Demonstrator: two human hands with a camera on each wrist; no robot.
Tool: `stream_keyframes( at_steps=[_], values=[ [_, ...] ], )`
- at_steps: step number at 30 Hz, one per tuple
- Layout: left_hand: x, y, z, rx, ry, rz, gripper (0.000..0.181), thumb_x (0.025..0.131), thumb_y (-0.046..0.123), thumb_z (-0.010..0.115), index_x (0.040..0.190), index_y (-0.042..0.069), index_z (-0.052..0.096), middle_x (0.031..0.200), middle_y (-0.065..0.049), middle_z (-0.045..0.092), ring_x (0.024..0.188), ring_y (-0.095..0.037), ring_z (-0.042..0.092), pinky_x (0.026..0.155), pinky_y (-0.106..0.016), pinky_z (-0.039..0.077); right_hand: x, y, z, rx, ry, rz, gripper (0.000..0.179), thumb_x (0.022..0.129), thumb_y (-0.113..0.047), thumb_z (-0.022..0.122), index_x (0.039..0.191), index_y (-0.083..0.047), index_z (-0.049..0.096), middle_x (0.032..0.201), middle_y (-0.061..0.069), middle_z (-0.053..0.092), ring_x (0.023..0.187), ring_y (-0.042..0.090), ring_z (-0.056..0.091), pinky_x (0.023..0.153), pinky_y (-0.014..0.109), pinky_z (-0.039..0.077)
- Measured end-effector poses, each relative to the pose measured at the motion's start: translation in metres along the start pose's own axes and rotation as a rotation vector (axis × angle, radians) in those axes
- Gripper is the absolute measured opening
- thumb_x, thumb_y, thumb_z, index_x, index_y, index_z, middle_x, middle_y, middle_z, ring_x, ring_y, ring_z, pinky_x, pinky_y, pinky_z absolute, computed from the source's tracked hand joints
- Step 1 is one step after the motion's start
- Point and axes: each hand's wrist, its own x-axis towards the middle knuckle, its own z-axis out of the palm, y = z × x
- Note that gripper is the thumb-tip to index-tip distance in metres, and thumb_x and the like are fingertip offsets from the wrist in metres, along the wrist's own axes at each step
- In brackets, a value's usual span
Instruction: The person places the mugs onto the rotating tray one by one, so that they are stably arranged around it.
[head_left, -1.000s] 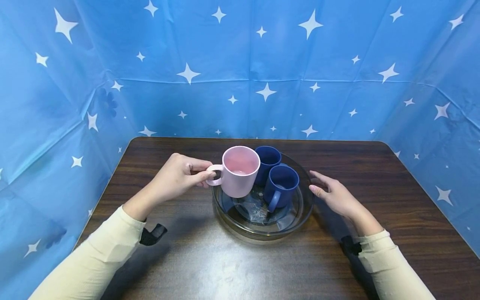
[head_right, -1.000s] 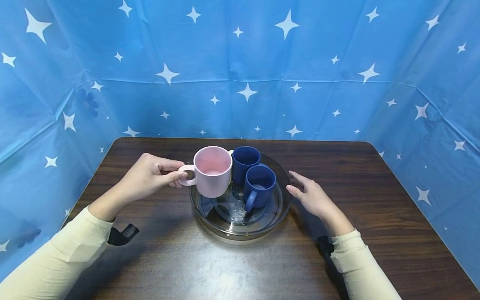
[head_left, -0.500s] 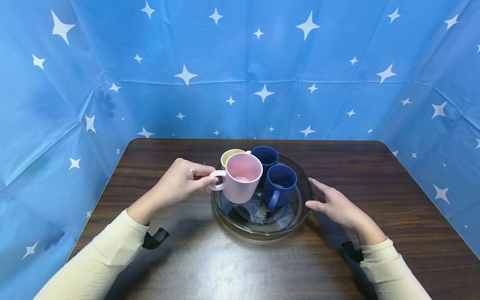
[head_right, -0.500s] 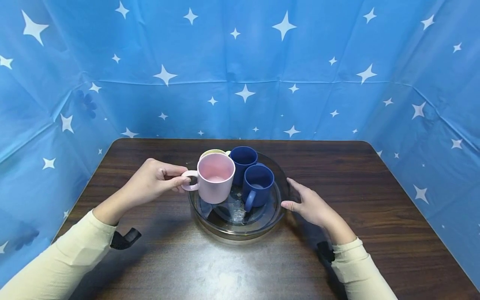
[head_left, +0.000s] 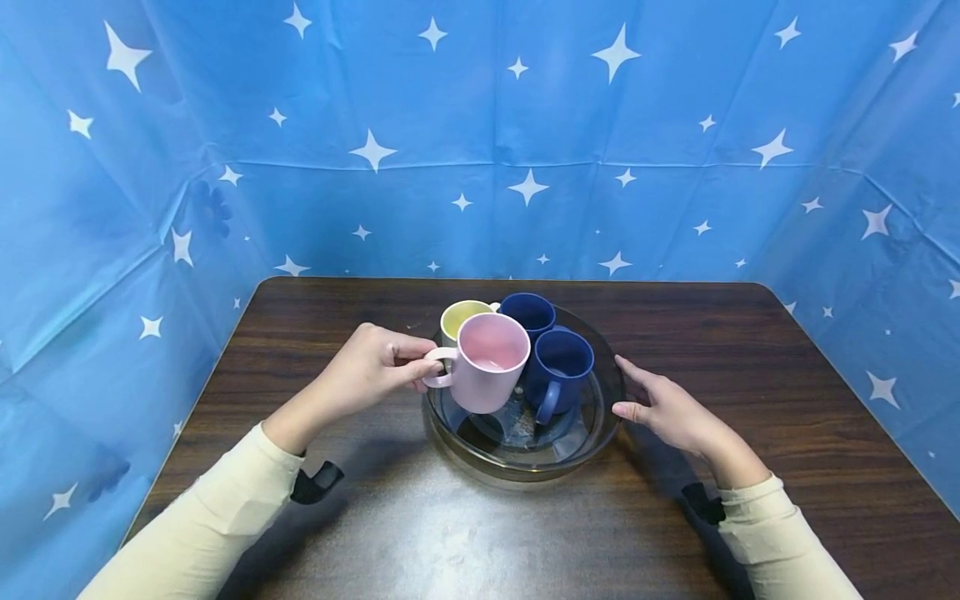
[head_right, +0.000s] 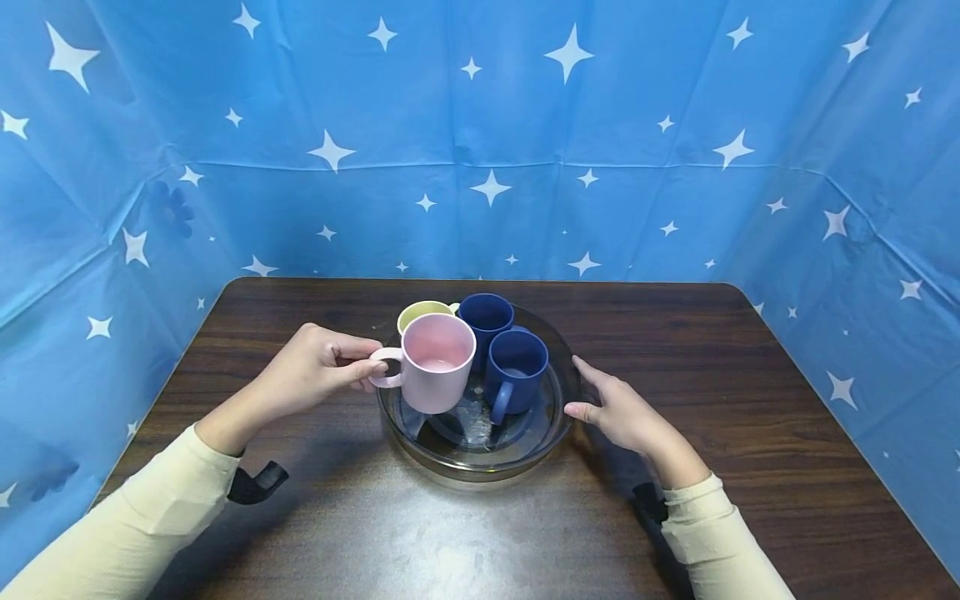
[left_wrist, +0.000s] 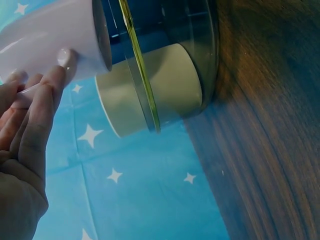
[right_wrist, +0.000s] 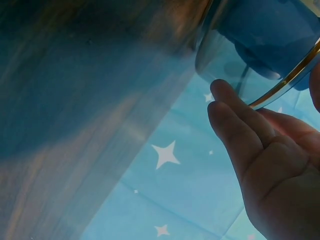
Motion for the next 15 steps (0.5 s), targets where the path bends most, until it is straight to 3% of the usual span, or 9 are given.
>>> stream_keyframes(
  at_steps=[15],
  values=[
    [-0.0003,-0.0006,0.0068,-0.049,-0.033,-0.021,0.007,0.095,0.011,0.072,0.093,0.011,0.078,0.075,0.002,0.075,0.065,-0.018,0.072,0.057,-0.025,0.055,0.0065,0.0029,-0.0047,-0.066,0.02,-0.022,0.069,0.103,-0.016,0.06,0.16,0.0,0.023,0.161,0.028,0.027,0.146,0.05,0.026,0.111,0.067,0.029]
  ],
)
